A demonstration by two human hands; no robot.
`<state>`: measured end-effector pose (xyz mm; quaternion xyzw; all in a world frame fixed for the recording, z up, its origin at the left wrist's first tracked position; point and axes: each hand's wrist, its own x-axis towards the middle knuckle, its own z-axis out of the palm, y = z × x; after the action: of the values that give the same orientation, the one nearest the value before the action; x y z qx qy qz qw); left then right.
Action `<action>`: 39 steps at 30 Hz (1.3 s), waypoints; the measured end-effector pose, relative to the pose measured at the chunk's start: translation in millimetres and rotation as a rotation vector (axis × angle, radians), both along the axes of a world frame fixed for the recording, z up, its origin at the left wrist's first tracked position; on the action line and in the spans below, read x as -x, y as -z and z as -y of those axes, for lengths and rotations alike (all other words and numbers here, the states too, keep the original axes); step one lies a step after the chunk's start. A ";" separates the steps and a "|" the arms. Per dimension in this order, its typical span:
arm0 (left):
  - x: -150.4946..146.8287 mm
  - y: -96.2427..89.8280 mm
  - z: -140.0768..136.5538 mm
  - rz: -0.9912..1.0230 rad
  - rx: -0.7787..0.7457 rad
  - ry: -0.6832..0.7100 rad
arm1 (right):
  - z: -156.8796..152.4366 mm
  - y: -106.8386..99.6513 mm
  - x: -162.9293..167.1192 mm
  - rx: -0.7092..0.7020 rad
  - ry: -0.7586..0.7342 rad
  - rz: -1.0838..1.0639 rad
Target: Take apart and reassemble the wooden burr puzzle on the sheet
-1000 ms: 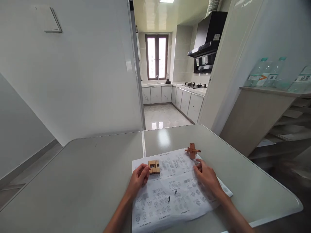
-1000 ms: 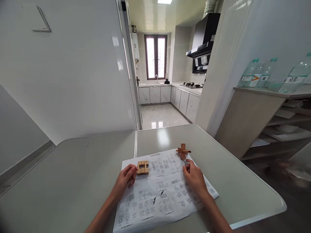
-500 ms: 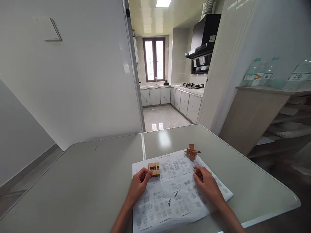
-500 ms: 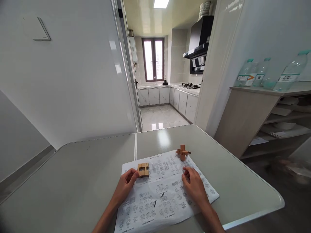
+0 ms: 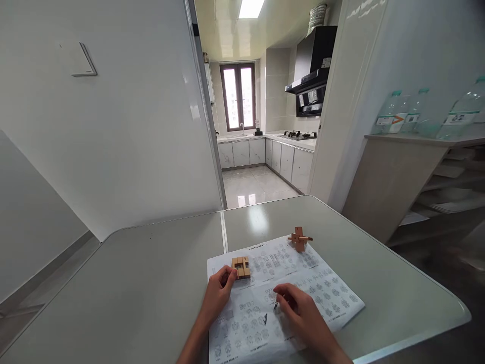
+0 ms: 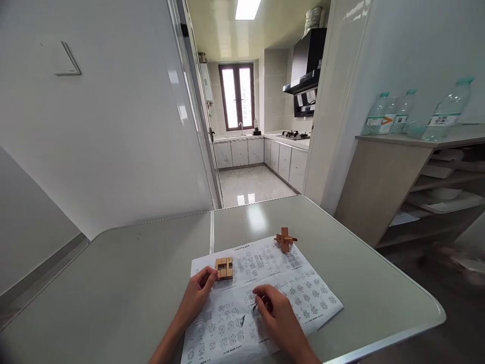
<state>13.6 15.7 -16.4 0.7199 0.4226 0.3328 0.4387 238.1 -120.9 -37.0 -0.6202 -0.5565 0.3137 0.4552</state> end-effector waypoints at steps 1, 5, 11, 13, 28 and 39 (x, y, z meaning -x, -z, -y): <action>0.0 0.5 -0.3 -0.002 -0.005 -0.001 | 1.6 0.5 2.9 -0.007 -0.012 -0.002; 0.6 4.4 -2.6 -0.011 -0.023 -0.006 | 5.5 3.4 7.3 -0.056 -0.043 0.005; -0.4 5.3 -5.8 -0.018 -0.041 -0.005 | 5.3 0.1 7.7 -0.042 -0.048 0.051; -1.2 4.4 -6.1 -0.018 -0.040 -0.006 | 5.5 -1.2 7.7 -0.037 -0.043 0.060; -2.1 0.4 -3.3 -0.028 -0.022 -0.003 | 5.2 -4.7 7.1 -0.040 -0.047 0.059; -2.8 -2.5 -1.5 -0.028 -0.025 0.003 | 6.2 -6.3 7.6 -0.067 -0.036 0.064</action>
<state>16.4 17.1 -13.9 0.7304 0.4237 0.3272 0.4242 230.5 -127.2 -30.7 -0.6043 -0.5919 0.2830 0.4521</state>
